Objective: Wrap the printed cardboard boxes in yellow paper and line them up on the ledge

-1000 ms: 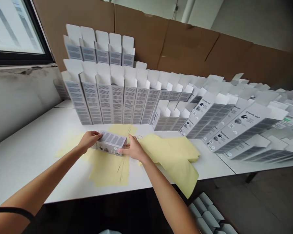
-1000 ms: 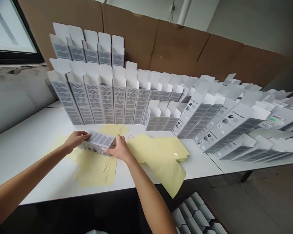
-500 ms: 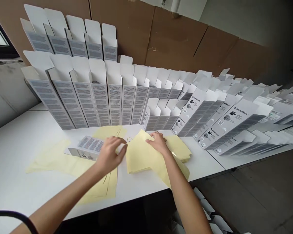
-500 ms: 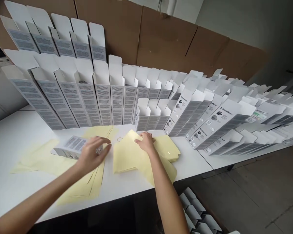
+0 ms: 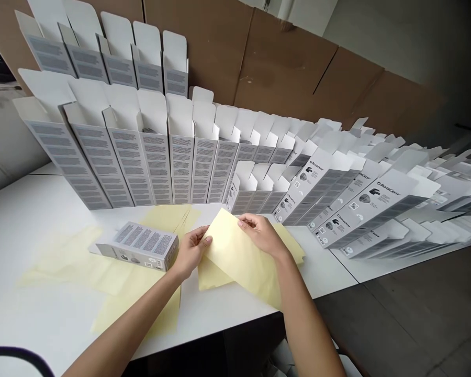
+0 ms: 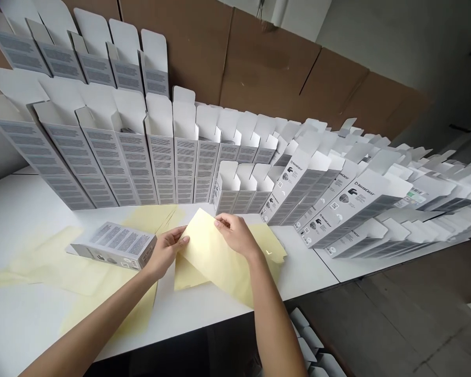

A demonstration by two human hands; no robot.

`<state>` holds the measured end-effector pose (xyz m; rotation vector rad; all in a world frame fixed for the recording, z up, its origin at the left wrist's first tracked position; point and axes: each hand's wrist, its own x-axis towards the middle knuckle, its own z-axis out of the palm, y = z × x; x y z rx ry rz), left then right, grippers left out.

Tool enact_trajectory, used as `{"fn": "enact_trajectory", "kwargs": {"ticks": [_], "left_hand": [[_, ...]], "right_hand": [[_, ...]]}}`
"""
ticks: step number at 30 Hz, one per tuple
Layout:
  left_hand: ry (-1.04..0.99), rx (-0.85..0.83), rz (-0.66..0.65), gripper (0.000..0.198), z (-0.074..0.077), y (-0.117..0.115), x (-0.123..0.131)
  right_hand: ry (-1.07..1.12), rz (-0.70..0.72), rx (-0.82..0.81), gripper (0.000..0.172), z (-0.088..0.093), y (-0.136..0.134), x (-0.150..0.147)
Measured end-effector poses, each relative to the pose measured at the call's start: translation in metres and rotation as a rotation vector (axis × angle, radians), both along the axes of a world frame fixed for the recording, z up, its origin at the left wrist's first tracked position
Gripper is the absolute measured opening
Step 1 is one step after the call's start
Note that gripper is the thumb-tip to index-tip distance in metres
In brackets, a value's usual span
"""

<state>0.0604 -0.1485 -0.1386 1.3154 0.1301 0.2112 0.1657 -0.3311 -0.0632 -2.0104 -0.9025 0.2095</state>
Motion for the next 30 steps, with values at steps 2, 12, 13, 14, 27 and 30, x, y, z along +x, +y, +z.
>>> {"fn": "enact_trajectory", "kwargs": {"ticks": [2, 12, 13, 14, 27, 30], "left_hand": [[-0.012, -0.052, -0.021, 0.044, -0.003, 0.001, -0.001], [-0.001, -0.474, -0.163, 0.043, 0.010, -0.005, -0.017], [0.004, -0.504, -0.170, 0.036, 0.009, -0.006, -0.017], [0.014, -0.521, -0.177, 0.029, 0.007, -0.006, -0.017], [0.027, -0.657, -0.067, 0.019, -0.013, -0.006, -0.008], [0.014, -0.610, -0.033, 0.023, -0.014, -0.008, -0.009]], "right_hand": [[-0.022, -0.008, -0.032, 0.028, 0.006, 0.002, 0.000], [-0.152, -0.122, 0.052, 0.032, 0.013, 0.015, 0.004], [-0.182, -0.130, 0.053, 0.032, 0.012, 0.017, 0.004], [-0.217, -0.130, 0.046, 0.032, 0.010, 0.019, 0.005], [-0.943, 0.152, -0.031, 0.012, -0.024, 0.040, -0.033], [-0.863, 0.186, -0.018, 0.015, -0.025, 0.042, -0.032]]}}
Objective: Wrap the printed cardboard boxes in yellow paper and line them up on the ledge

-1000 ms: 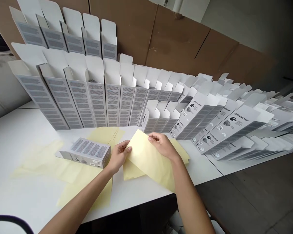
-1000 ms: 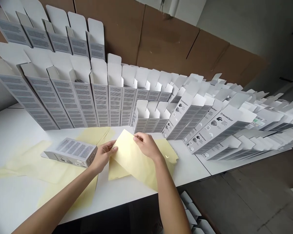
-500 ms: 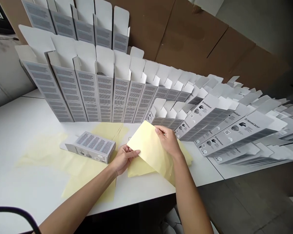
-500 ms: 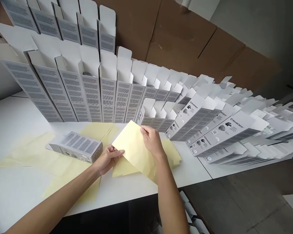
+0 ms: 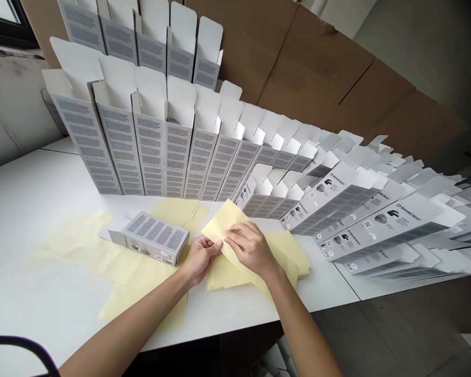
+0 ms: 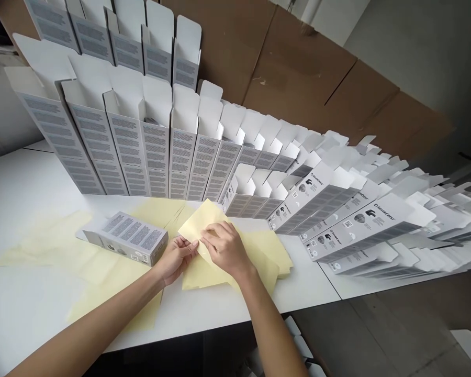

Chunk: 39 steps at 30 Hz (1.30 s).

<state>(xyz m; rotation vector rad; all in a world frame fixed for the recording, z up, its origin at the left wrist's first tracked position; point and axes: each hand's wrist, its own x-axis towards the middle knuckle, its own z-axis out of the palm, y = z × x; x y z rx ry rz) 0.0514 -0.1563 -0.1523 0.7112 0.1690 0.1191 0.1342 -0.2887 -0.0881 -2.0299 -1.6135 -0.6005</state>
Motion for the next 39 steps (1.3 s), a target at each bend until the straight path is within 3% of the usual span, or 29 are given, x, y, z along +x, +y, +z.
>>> {"fn": "enact_trajectory", "kwargs": {"ticks": [3, 9, 12, 25, 30, 39], "left_hand": [[-0.010, 0.098, 0.041, 0.027, 0.001, 0.000, -0.001], [-0.018, 0.447, 0.173, 0.033, 0.001, 0.001, -0.002], [-0.044, 0.527, 0.184, 0.033, -0.001, 0.001, -0.003], [-0.078, 0.473, 0.149, 0.033, 0.004, -0.004, -0.005], [0.022, 0.417, 0.131, 0.035, 0.008, -0.005, -0.006], [0.168, 0.317, 0.166, 0.037, 0.008, -0.010, -0.006]], "right_hand": [[0.087, 0.032, -0.034, 0.016, 0.003, 0.002, 0.001], [0.233, 0.011, -0.100, 0.015, 0.013, 0.002, 0.000], [0.310, 0.000, -0.104, 0.015, 0.018, 0.002, 0.000], [0.593, -0.080, -0.086, 0.012, 0.022, 0.006, 0.005], [0.547, -0.115, -0.051, 0.014, 0.021, 0.006, 0.005], [0.504, -0.176, 0.297, 0.016, 0.007, 0.009, 0.014]]}}
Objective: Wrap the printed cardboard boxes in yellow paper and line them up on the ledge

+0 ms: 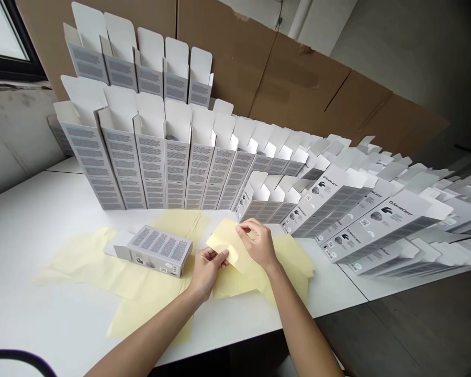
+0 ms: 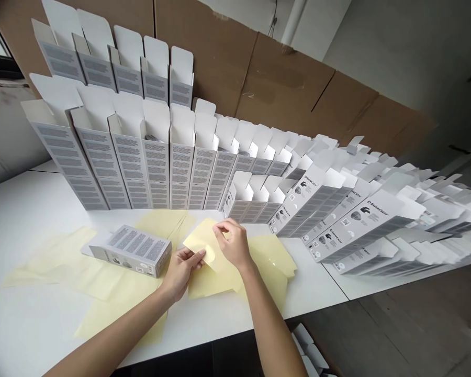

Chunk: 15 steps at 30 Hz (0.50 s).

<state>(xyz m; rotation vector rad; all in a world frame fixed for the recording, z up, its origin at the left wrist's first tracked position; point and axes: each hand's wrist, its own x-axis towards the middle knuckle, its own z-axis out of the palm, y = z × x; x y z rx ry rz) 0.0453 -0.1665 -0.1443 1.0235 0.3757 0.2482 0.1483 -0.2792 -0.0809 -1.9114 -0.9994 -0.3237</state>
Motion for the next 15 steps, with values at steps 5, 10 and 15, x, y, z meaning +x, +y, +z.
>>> {"fn": "enact_trajectory", "kwargs": {"ticks": [5, 10, 15], "left_hand": [[0.063, -0.042, 0.077, 0.036, -0.007, 0.000, 0.002], [0.054, -0.113, 0.099, 0.037, -0.003, 0.003, 0.008], [0.072, -0.178, 0.140, 0.031, 0.013, 0.005, -0.001]], "right_hand": [[0.199, -0.118, 0.182, 0.021, -0.020, -0.001, -0.004], [0.418, -0.132, 0.272, 0.026, -0.043, -0.002, -0.014], [0.657, -0.162, 0.410, 0.030, -0.066, -0.003, -0.009]]}}
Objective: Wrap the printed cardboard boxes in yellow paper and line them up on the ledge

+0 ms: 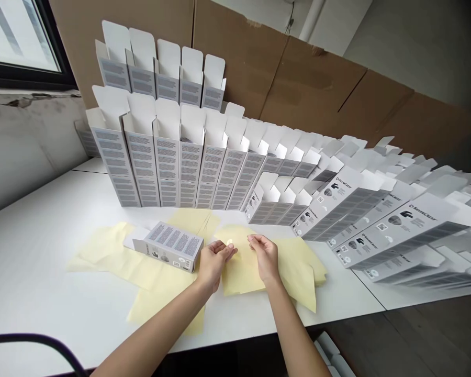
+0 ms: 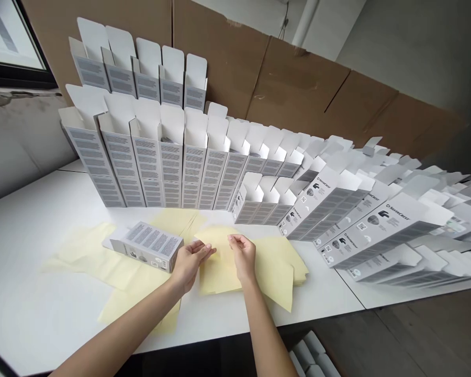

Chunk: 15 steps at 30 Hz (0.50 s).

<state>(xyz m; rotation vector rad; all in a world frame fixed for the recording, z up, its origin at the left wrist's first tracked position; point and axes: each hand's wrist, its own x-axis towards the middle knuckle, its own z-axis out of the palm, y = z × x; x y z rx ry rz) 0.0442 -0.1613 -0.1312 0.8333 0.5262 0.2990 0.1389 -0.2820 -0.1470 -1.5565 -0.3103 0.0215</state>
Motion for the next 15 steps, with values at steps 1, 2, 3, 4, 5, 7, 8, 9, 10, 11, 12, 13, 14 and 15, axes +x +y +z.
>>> {"fn": "enact_trajectory", "kwargs": {"ticks": [1, 2, 3, 4, 5, 7, 8, 9, 10, 11, 12, 13, 14, 15], "left_hand": [[0.020, 0.014, -0.019, 0.030, 0.003, 0.001, -0.006], [0.037, 0.060, -0.069, 0.027, 0.006, 0.003, -0.014], [0.043, 0.150, -0.138, 0.024, 0.007, 0.006, -0.023], [0.033, 0.292, -0.202, 0.024, 0.008, 0.010, -0.032], [0.003, 0.484, -0.238, 0.026, 0.008, 0.015, -0.041], [-0.107, 0.966, -0.171, 0.026, 0.004, 0.028, -0.054], [-0.155, 1.217, -0.077, 0.025, 0.001, 0.036, -0.058], [-0.176, 1.445, 0.017, 0.027, -0.004, 0.045, -0.061], [-0.163, 1.642, 0.100, 0.031, -0.009, 0.053, -0.061], [-0.120, 1.801, 0.162, 0.037, -0.015, 0.061, -0.061], [-0.066, 1.922, 0.209, 0.042, -0.021, 0.068, -0.059], [-0.016, 2.012, 0.241, 0.047, -0.026, 0.074, -0.057], [0.015, 2.077, 0.260, 0.051, -0.032, 0.080, -0.056], [0.026, 2.122, 0.267, 0.053, -0.037, 0.083, -0.055]], "right_hand": [[0.025, -0.012, 0.025, 0.030, -0.003, -0.001, 0.001], [0.039, -0.022, 0.040, 0.030, -0.005, -0.001, 0.002], [0.044, -0.027, 0.046, 0.030, -0.006, -0.002, 0.003], [0.045, -0.027, 0.045, 0.030, -0.006, -0.003, 0.003], [0.042, -0.024, 0.037, 0.030, -0.006, -0.003, 0.002], [0.034, -0.014, 0.020, 0.030, -0.004, -0.003, 0.000], [0.031, -0.011, 0.018, 0.030, -0.003, -0.003, -0.001], [0.029, -0.010, 0.019, 0.030, -0.002, -0.002, -0.002], [0.029, -0.010, 0.020, 0.030, -0.001, -0.002, -0.002], [0.029, -0.012, 0.021, 0.029, 0.000, -0.002, -0.002], [0.028, -0.015, 0.021, 0.029, 0.000, -0.002, -0.002], [0.022, -0.022, 0.018, 0.029, 0.000, -0.001, -0.002], [0.003, -0.038, 0.009, 0.029, 0.000, -0.001, -0.003], [-0.037, -0.059, -0.012, 0.028, 0.001, -0.001, -0.005]]}}
